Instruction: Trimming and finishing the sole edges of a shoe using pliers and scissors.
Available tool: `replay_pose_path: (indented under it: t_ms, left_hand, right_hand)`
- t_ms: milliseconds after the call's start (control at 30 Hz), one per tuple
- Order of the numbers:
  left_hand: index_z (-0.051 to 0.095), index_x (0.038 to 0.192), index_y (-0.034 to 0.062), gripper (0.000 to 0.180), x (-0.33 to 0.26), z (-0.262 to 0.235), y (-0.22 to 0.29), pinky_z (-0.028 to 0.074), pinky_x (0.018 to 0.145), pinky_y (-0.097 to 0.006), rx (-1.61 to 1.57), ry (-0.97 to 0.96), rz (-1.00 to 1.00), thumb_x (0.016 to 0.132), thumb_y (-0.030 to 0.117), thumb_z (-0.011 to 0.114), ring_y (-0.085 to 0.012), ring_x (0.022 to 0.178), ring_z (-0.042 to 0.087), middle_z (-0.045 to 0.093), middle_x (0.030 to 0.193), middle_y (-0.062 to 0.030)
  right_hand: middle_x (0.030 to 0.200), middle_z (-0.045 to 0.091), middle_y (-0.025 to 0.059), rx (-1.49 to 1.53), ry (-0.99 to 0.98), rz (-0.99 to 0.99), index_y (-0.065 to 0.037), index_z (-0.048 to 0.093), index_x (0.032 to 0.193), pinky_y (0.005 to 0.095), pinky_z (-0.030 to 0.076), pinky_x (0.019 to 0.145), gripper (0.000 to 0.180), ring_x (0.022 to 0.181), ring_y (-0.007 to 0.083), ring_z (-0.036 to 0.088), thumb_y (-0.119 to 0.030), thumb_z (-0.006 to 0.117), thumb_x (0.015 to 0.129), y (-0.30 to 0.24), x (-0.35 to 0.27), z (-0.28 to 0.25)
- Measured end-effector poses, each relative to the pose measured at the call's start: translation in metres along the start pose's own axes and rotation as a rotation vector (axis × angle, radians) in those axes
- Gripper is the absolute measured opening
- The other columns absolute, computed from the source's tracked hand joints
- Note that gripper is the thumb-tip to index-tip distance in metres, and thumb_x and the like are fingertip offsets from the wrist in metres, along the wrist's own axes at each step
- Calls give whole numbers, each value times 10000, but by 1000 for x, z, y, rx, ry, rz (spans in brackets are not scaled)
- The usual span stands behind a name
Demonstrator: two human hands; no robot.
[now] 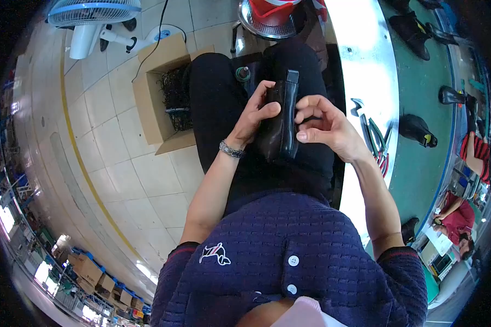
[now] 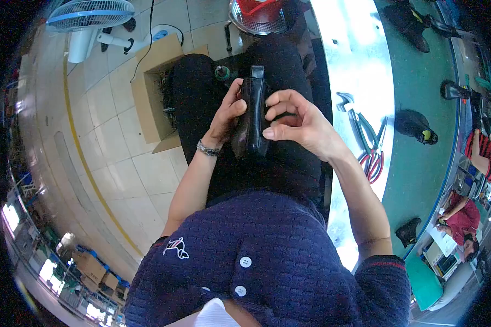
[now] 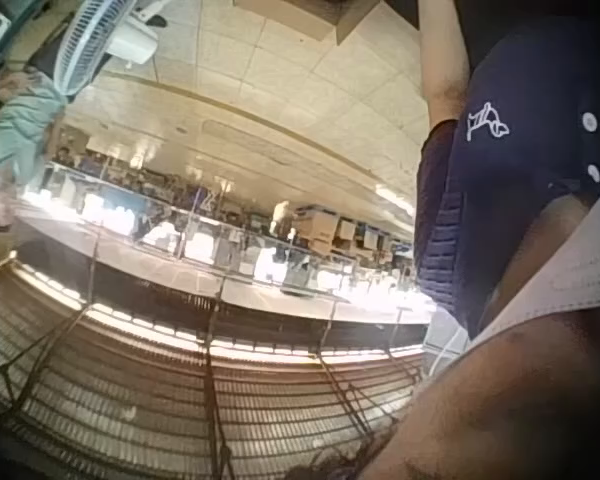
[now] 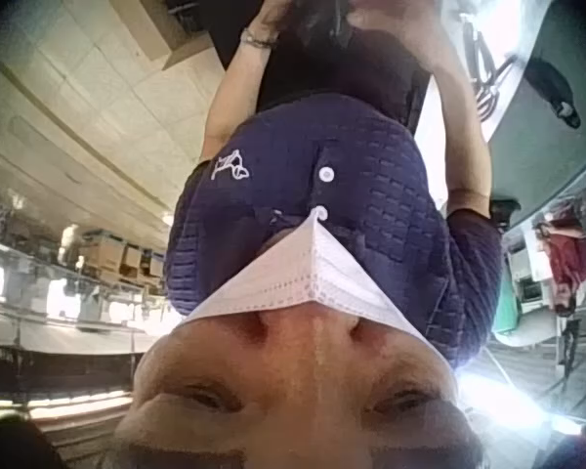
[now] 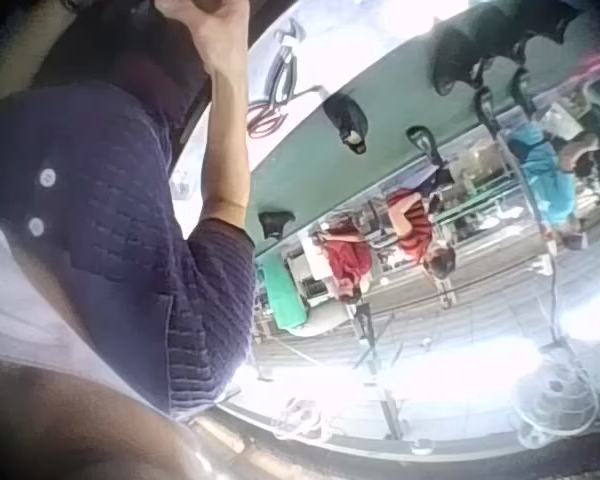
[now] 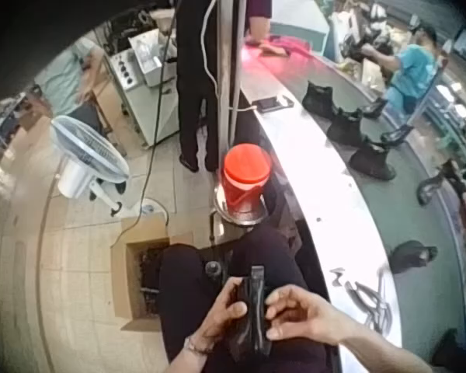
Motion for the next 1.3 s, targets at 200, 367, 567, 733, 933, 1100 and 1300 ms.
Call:
replay_pose_path:
  t_ms: [200, 367, 567, 733, 933, 1100, 1300]
  left_hand:
    - [458, 1238, 109, 671, -7, 6, 12, 390, 938, -288, 25, -55, -58, 802, 544, 723, -133, 1029, 492, 496, 1064, -15]
    - [453, 1246, 117, 733, -6, 15, 18, 427, 898, -280, 201, 59, -49, 798, 656, 665, -129, 967, 522, 498, 1056, -29]
    - [292, 1473, 131, 1031, -5, 9, 14, 336, 1075, -372, 226, 4, 4, 719, 706, 698, -239, 1252, 431, 428, 1320, -112]
    - [88, 1557, 154, 1242, -26, 7, 22, 188, 1166, -413, 207, -129, 22, 656, 688, 756, -288, 1434, 225, 219, 1541, -157]
    - [78, 1558, 122, 1269, -41, 20, 35, 178, 1172, -388, 313, -97, -19, 640, 535, 852, -290, 1443, 222, 212, 1558, -167]
    - [149, 1538, 40, 1133, -59, 30, 54, 259, 1148, -372, 334, 1, -201, 720, 398, 846, -292, 1389, 345, 289, 1529, -178]
    - [162, 1524, -3, 1079, -70, 26, 55, 313, 1127, -419, 406, 59, -163, 748, 323, 838, -311, 1368, 381, 337, 1494, -211]
  right_hand:
    - [988, 604, 62, 95, 50, 52, -104, 321, 1486, 278, 583, 737, 853, 816, 129, 638, -69, 784, 770, 5, 6, -1]
    - [975, 586, 77, 14, -5, 57, -120, 332, 1485, 300, 578, 752, 738, 829, 139, 629, -200, 728, 868, -4, 11, -5]
    - [950, 599, 71, -33, 41, 54, -93, 313, 1490, 294, 585, 723, 693, 783, 134, 636, -256, 667, 917, -2, 15, -7]
    - [943, 599, 72, -64, 48, 46, -93, 305, 1491, 291, 585, 731, 717, 787, 140, 638, -250, 684, 903, -2, 14, -10]
    - [932, 586, 76, -284, 33, 4, -63, 416, 1418, 266, 526, 646, 796, 737, 142, 589, -380, 794, 793, 0, 30, -15]
    - [980, 591, 94, -436, 12, -133, -8, 454, 1357, 264, 504, 604, 811, 698, 140, 575, -395, 823, 748, -4, 44, -10]
    - [984, 601, 47, -365, -49, -64, -48, 506, 1266, 261, 520, 626, 662, 767, 129, 603, -341, 822, 763, -6, 46, 6]
Point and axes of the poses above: each hand's wrist, its own x-axis towards the middle knuckle, its own z-axis out of the palm, y = z × x, the point moved 2 cm from there along x, towards the middle knuckle
